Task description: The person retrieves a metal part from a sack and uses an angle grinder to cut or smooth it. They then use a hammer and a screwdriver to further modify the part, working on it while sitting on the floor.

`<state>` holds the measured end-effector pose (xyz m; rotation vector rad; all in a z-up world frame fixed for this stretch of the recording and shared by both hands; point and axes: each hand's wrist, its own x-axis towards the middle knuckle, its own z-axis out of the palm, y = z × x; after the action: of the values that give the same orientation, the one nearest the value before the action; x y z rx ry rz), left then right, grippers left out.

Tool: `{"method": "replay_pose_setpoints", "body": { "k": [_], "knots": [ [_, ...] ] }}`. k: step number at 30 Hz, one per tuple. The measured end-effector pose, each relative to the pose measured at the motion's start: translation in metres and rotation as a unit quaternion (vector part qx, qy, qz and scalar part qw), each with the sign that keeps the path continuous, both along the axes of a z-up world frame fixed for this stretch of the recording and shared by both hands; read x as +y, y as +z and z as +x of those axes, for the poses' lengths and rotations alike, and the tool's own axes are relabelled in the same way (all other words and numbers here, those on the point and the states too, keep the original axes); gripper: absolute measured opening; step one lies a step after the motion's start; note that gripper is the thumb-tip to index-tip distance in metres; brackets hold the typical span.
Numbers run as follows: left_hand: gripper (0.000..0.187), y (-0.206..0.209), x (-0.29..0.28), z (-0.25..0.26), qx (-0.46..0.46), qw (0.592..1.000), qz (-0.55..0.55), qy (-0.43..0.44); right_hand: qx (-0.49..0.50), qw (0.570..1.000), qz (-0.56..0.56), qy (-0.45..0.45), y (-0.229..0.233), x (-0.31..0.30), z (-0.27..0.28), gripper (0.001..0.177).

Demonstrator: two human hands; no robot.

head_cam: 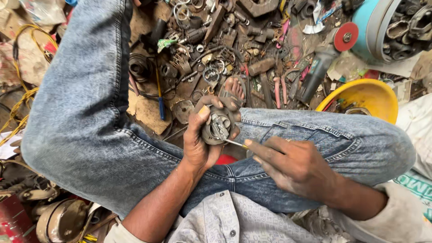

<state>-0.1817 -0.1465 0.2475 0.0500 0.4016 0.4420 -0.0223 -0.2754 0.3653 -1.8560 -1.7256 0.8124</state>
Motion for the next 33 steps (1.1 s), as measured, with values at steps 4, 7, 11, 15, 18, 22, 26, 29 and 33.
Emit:
{"method": "replay_pose_setpoints", "body": {
  "k": [4,7,11,15,18,22,26,29,33],
  "knots": [
    [0.027,0.003,0.002,0.001,0.016,1.0,0.019,0.002,0.014,0.999,0.008,-0.03,-0.008,0.003,0.0,0.048],
    [0.027,0.003,0.004,0.001,0.027,0.999,0.039,0.005,0.008,1.0,0.007,-0.026,-0.009,0.005,-0.002,0.048],
    [0.023,-0.001,0.002,0.003,0.078,0.993,0.092,0.008,-0.02,0.999,-0.029,-0.013,-0.009,0.005,-0.003,0.05],
    [0.018,-0.001,-0.002,0.005,0.094,0.99,0.108,0.009,-0.016,0.998,-0.047,-0.046,-0.015,0.003,-0.008,0.049],
    [0.018,0.0,-0.003,0.007,0.091,0.991,0.097,0.028,0.069,0.989,-0.062,-0.111,-0.025,0.002,-0.014,0.042],
    [0.021,0.001,-0.002,0.009,0.095,0.993,0.059,0.049,0.132,0.976,-0.033,-0.167,-0.037,-0.001,-0.029,0.039],
    [0.023,0.001,-0.001,0.009,0.095,0.994,0.031,0.033,0.143,0.972,-0.027,-0.186,-0.045,-0.005,-0.035,0.037],
    [0.022,0.0,0.0,0.009,0.074,0.997,0.02,0.024,0.173,0.964,-0.058,-0.195,-0.049,-0.008,-0.033,0.033],
    [0.022,-0.004,0.0,0.008,0.037,0.999,0.031,0.007,0.179,0.964,-0.009,-0.197,-0.053,-0.006,-0.026,0.021]
  ]
}}
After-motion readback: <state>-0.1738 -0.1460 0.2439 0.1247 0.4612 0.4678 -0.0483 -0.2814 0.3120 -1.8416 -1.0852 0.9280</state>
